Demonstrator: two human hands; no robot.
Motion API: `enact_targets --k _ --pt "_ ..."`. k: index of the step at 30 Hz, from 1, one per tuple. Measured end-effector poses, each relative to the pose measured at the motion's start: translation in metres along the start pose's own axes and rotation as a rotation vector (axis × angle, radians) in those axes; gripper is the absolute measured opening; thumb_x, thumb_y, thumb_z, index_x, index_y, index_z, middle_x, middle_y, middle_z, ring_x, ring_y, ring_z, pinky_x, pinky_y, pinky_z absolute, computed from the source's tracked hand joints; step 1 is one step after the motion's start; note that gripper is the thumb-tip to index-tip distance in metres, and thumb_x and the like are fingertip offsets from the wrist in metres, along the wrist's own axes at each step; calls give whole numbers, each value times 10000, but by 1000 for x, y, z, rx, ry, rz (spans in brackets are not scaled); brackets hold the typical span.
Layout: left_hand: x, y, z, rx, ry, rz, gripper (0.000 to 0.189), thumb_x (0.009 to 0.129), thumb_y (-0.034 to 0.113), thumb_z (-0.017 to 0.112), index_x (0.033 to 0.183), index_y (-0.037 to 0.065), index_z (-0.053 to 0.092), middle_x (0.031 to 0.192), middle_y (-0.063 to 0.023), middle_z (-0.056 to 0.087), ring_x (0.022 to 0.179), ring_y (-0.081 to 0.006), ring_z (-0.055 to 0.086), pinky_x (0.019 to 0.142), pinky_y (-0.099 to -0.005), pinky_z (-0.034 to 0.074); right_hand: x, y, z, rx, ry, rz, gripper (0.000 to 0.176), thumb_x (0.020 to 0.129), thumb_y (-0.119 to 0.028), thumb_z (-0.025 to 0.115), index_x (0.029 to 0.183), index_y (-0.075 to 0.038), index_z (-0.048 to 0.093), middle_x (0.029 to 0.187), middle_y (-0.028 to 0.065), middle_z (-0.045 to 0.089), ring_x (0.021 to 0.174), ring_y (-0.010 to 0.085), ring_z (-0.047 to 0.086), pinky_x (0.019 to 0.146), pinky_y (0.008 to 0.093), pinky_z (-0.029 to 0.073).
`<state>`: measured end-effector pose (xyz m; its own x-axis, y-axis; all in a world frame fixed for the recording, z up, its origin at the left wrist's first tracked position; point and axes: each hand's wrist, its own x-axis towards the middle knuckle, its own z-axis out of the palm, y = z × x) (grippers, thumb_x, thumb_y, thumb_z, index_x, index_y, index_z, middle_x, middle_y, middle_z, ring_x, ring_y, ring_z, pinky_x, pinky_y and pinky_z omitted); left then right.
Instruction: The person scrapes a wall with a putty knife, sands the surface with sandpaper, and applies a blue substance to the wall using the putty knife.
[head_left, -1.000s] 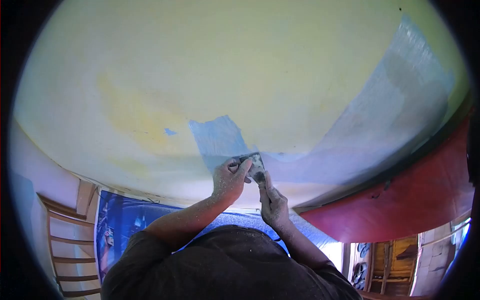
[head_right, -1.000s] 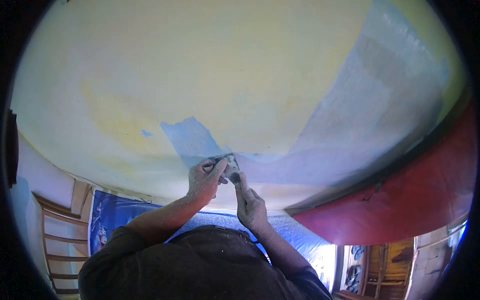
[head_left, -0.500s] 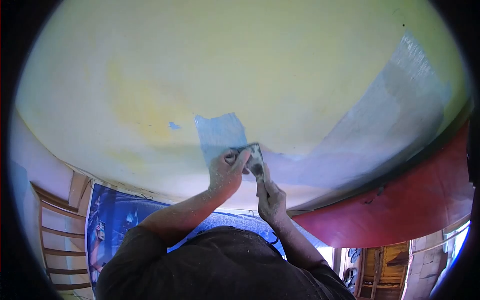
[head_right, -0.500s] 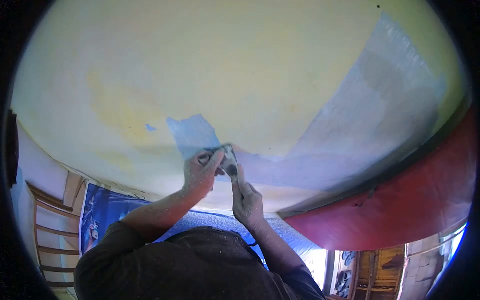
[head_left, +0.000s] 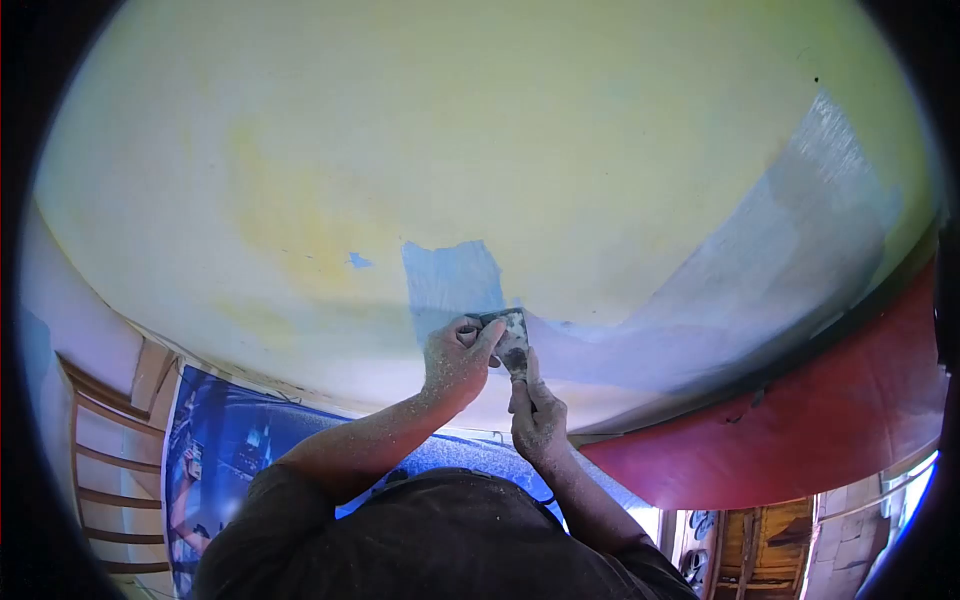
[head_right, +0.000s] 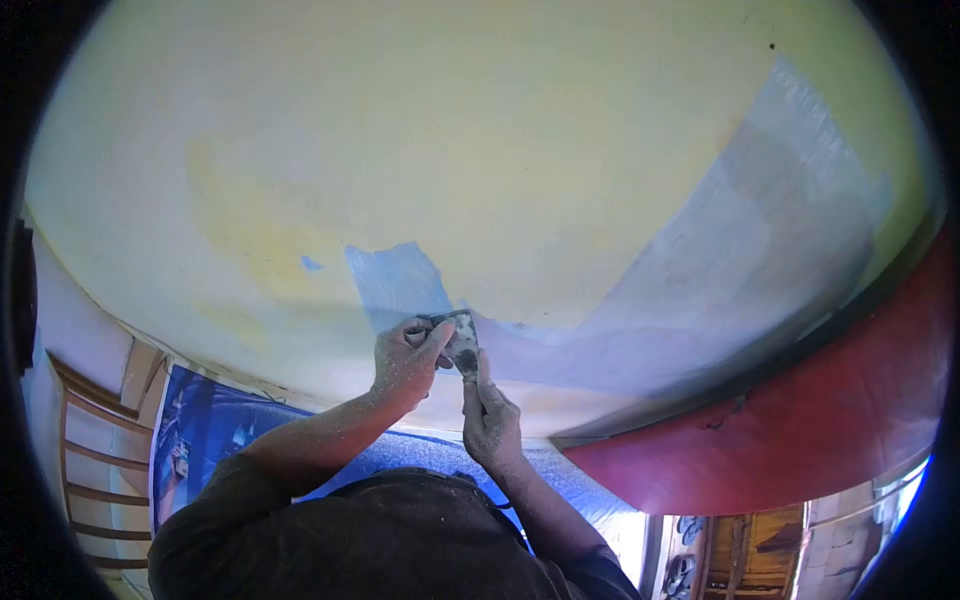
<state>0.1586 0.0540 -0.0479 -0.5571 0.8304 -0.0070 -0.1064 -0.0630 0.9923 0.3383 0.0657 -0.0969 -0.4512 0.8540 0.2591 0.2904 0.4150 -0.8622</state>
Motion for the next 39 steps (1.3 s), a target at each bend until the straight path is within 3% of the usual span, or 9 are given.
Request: enact_targets --k 5,6,10,17,19,23,29,33,39 --pt "-8 37 -1 122 36 16 288 1046 268 833 1019 -14 780 804 -54 785 628 -95 706 460 -276 471 9 -38 -11 -35 11 -15 602 1155 -64 562 1733 -8 402 822 40 659 762 100 627 734 292 549" --pt "-5 27 3 -114 11 62 267 1046 238 832 1016 -21 778 809 -52 789 632 -96 702 523 -264 510 9 -43 -14 -57 10 -23 602 1156 -69 560 1733 -8 401 823 42 660 766 100 629 739 294 550" --pt "-2 19 0 -173 -32 68 272 1039 234 835 1029 -28 762 827 -76 799 700 -110 736 662 -256 578 14 -31 -20 -82 -4 -83 606 1156 -81 553 1733 5 391 838 48 675 763 99 625 730 302 553" --pt "-21 -53 -97 364 -12 146 340 958 281 898 1086 2 753 852 -141 777 779 -158 756 731 -340 606 -22 -1 -34 62 -48 159 603 1100 -134 609 1654 61 470 868 102 707 761 148 671 725 321 554" --pt "-30 -64 -131 461 24 189 332 980 166 887 1185 -24 708 821 -72 734 739 -112 720 679 -301 584 -25 -1 -36 139 -63 184 589 1080 -136 612 1626 59 508 872 64 694 747 121 645 705 307 546" --pt "-56 -57 -162 594 133 245 299 965 141 879 1180 12 717 834 -82 720 759 -133 682 732 -321 575 -28 -6 -40 246 -97 217 541 1120 -154 607 1623 34 538 872 24 669 727 92 609 671 290 531" --pt "-64 -25 -127 620 -8 368 265 979 189 860 1134 17 732 864 -128 751 809 -170 740 763 -348 598 -16 -4 -36 377 -115 258 434 1172 -174 570 1548 37 606 859 0 630 645 45 521 580 241 439" --pt "-35 -9 -78 350 -193 -6 308 1017 262 849 1054 -22 737 833 -93 758 751 -135 746 679 -323 594 -18 13 -25 321 -38 174 355 1188 -187 544 1433 32 676 831 -21 603 619 25 472 561 233 389" --pt "-5 -15 -25 82 -152 2 403 1047 365 826 1052 -32 762 792 -80 770 689 -120 737 637 -300 577 -22 6 -16 193 47 74 302 1193 -220 548 1266 23 712 809 -16 594 671 50 493 620 273 413"
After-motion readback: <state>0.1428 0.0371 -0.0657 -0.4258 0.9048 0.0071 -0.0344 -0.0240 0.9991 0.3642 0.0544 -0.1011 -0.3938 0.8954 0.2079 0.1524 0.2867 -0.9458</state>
